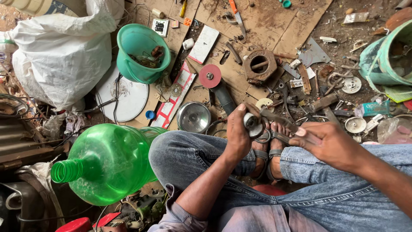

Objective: The person sits on the floor and uses a hammer and pliers to repair small metal parts. They repeatedly strike components on a wooden block and manipulate them with pliers, handling several small metal pieces one at a time.

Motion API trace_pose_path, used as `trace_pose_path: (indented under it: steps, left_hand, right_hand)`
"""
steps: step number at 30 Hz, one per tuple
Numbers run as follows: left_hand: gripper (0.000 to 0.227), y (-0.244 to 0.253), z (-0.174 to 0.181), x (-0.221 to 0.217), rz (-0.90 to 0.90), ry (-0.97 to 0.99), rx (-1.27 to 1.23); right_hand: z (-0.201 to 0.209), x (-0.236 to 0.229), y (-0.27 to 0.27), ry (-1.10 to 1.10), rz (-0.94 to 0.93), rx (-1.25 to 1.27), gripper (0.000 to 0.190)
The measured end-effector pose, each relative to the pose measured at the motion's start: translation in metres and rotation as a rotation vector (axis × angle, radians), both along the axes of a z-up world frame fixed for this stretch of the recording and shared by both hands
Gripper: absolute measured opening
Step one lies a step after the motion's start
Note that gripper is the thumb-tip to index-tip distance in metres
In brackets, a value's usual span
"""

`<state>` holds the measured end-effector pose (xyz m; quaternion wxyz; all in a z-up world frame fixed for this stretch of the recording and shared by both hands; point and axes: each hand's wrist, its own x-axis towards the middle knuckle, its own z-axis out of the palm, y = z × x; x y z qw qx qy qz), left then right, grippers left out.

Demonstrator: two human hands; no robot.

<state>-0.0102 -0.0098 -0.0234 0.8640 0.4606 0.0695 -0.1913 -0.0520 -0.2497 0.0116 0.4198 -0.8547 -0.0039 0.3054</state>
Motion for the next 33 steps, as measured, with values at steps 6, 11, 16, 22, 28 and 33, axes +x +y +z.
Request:
trace_pose_path:
  steps: [6, 11, 16, 22, 28, 33]
  left_hand:
    - [0.041, 0.008, 0.006, 0.005, 0.034, 0.184, -0.162]
    - [0.042, 0.005, 0.003, 0.005, 0.053, 0.153, -0.078]
    - [0.041, 0.003, -0.003, 0.003, 0.041, -0.086, 0.253]
    - [0.044, 0.003, 0.014, 0.005, 0.002, -0.248, 0.662]
    - [0.045, 0.004, 0.024, 0.006, -0.084, -0.134, 0.827]
    - [0.045, 0.006, 0.008, 0.004, -0.082, -0.195, 0.947]
  right_hand:
    - [0.004, 0.001, -0.006, -0.542, 0.09, -0.219, 0.026]
    - [0.026, 0.004, 0.005, -0.77, 0.231, -0.529, 0.038]
    - [0.043, 0.002, 0.013, -0.893, 0.275, -0.73, 0.038]
    - [0.047, -0.002, 0.012, -0.882, 0.336, -0.892, 0.034]
    - [0.033, -0.002, 0.011, -0.836, 0.441, -0.962, 0.03]
    - [0.033, -0.001, 0.017, -0.885, 0.517, -0.977, 0.019]
